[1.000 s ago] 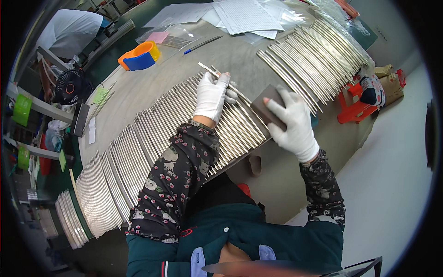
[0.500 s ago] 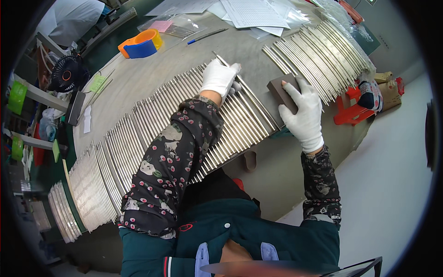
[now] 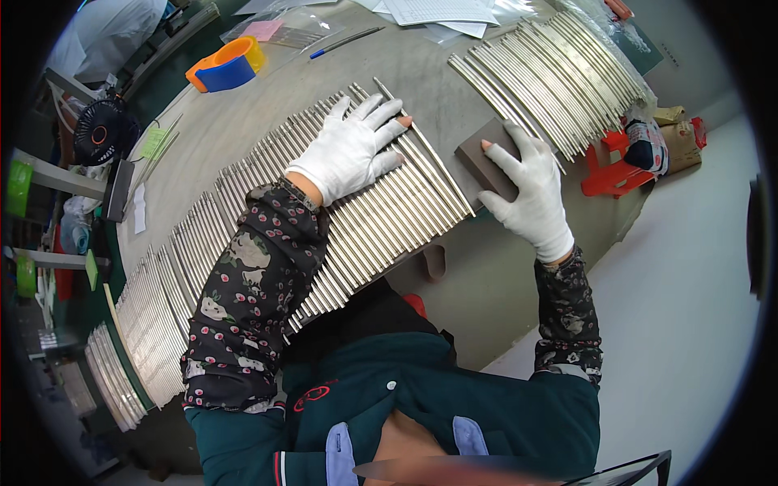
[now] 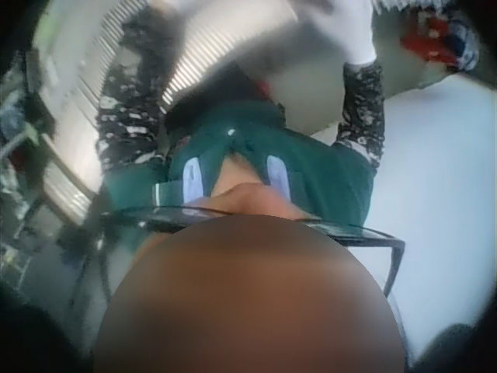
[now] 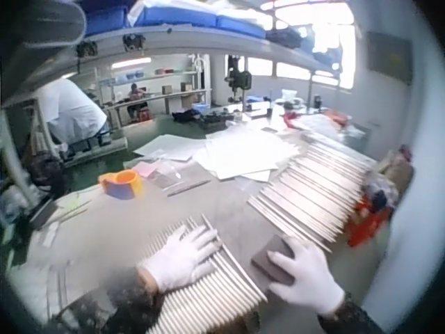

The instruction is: Sand multiple thin wooden rods using a handheld sanding block.

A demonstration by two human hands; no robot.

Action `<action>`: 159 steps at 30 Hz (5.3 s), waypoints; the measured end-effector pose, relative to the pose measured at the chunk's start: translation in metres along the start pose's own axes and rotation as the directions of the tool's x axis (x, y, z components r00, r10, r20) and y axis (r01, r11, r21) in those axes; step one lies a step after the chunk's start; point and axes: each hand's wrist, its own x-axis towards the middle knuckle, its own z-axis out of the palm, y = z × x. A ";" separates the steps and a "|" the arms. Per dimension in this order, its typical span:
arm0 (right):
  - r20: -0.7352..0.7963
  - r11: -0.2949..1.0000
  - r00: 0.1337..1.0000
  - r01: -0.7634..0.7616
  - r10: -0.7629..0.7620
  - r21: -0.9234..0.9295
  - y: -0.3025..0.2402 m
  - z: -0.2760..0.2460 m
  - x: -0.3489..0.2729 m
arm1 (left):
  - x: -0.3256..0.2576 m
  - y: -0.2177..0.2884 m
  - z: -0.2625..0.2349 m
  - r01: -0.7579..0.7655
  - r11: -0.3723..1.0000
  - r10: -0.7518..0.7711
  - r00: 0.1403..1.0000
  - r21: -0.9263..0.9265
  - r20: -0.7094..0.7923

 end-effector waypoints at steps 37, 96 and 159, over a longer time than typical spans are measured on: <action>0.169 0.895 0.879 0.440 -0.445 0.070 -0.006 0.034 0.053 | -0.121 -0.010 -0.022 0.019 0.998 -0.021 0.999 0.057 0.026; 0.138 0.789 0.847 0.403 -0.514 0.464 -0.073 0.038 -0.010 | -0.112 -0.018 -0.019 0.153 0.986 -0.159 0.981 0.062 0.111; -0.134 0.951 0.966 -0.245 0.222 -0.186 0.093 0.056 0.054 | 0.121 0.045 0.016 0.126 -0.343 -0.571 0.759 -0.931 0.313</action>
